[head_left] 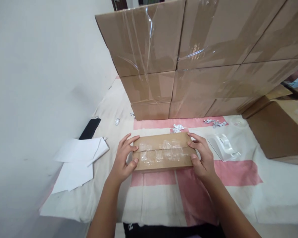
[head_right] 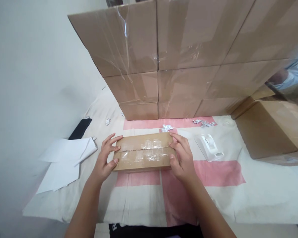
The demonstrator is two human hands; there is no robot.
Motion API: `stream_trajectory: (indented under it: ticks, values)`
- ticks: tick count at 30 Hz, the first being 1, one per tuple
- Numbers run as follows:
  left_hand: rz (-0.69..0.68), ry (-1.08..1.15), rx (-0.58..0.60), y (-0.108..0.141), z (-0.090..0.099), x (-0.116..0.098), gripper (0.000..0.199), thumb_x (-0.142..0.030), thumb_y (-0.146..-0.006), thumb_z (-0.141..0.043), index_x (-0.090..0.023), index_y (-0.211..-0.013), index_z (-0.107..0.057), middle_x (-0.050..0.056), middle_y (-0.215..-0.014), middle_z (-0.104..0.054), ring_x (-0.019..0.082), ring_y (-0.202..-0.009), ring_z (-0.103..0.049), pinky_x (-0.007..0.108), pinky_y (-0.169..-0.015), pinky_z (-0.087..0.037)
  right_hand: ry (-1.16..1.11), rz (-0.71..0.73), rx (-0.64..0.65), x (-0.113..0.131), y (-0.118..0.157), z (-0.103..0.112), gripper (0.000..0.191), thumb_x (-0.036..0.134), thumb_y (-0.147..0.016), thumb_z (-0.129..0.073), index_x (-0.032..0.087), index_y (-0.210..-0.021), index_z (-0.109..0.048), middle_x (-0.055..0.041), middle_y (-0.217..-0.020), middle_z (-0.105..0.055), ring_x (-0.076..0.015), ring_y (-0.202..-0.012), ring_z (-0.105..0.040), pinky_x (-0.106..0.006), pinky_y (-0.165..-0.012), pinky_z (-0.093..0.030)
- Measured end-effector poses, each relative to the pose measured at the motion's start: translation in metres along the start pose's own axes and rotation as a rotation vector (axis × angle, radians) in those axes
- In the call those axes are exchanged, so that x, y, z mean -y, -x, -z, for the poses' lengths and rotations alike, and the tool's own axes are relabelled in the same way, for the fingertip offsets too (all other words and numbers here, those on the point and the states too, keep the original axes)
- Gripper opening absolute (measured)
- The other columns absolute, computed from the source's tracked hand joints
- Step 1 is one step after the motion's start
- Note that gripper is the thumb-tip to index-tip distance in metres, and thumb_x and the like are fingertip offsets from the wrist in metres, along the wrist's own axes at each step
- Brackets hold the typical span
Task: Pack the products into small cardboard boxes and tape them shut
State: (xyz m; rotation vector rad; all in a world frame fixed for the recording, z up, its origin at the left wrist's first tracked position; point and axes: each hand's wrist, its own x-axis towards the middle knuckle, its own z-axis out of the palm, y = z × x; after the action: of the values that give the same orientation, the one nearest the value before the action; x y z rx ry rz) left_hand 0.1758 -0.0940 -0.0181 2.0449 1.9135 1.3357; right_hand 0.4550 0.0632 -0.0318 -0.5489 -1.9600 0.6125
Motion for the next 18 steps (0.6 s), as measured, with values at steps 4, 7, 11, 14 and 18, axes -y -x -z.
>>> stream_trajectory:
  ticks: [4,7,11,14,18]
  values:
    - [0.018,-0.311,0.173,-0.010,0.011,-0.034,0.020,-0.027,-0.090,-0.058,-0.026,-0.110,-0.061,0.007,-0.142,-0.064,0.035,-0.143,-0.045,0.063,-0.121,-0.023,0.007,-0.019,-0.001,-0.001,0.003,0.000,0.019,0.032,-0.095,-0.049,0.024,-0.108,-0.060,-0.0138,-0.138,-0.058,-0.0352,-0.123,-0.057,-0.057,-0.096,-0.049]
    - [-0.007,-0.413,0.213,-0.012,0.005,-0.056,0.034,-0.037,-0.092,-0.062,-0.027,-0.124,-0.061,0.008,-0.142,-0.064,0.033,-0.136,-0.054,0.058,-0.121,-0.024,-0.017,-0.035,-0.012,-0.001,0.005,-0.001,0.019,0.032,-0.095,-0.049,0.024,-0.109,-0.060,-0.0139,-0.139,-0.057,-0.0350,-0.125,-0.057,-0.058,-0.098,-0.049]
    - [-0.011,-0.447,0.202,-0.010,-0.003,-0.062,0.047,-0.052,-0.090,-0.066,-0.025,-0.128,-0.062,0.012,-0.141,-0.063,0.035,-0.132,-0.056,0.059,-0.120,-0.025,-0.040,-0.042,-0.013,-0.001,0.005,-0.001,0.018,0.032,-0.096,-0.048,0.024,-0.108,-0.059,-0.0146,-0.139,-0.057,-0.0341,-0.129,-0.056,-0.057,-0.101,-0.048]
    - [0.012,-0.431,0.213,-0.010,-0.003,-0.059,0.048,-0.055,-0.089,-0.067,-0.026,-0.127,-0.064,0.011,-0.141,-0.063,0.036,-0.132,-0.056,0.061,-0.120,-0.026,-0.046,-0.065,-0.015,-0.001,0.005,-0.003,0.019,0.035,-0.097,-0.048,0.024,-0.108,-0.059,-0.0152,-0.139,-0.057,-0.0336,-0.131,-0.056,-0.058,-0.103,-0.048]
    - [0.007,-0.420,0.204,-0.010,-0.002,-0.057,0.049,-0.056,-0.088,-0.069,-0.027,-0.128,-0.065,0.011,-0.142,-0.063,0.037,-0.133,-0.056,0.062,-0.120,-0.026,-0.071,-0.114,0.039,0.005,0.006,0.001,0.024,0.037,-0.099,-0.049,0.025,-0.115,-0.060,-0.0144,-0.146,-0.054,-0.0327,-0.138,-0.052,-0.058,-0.110,-0.044]
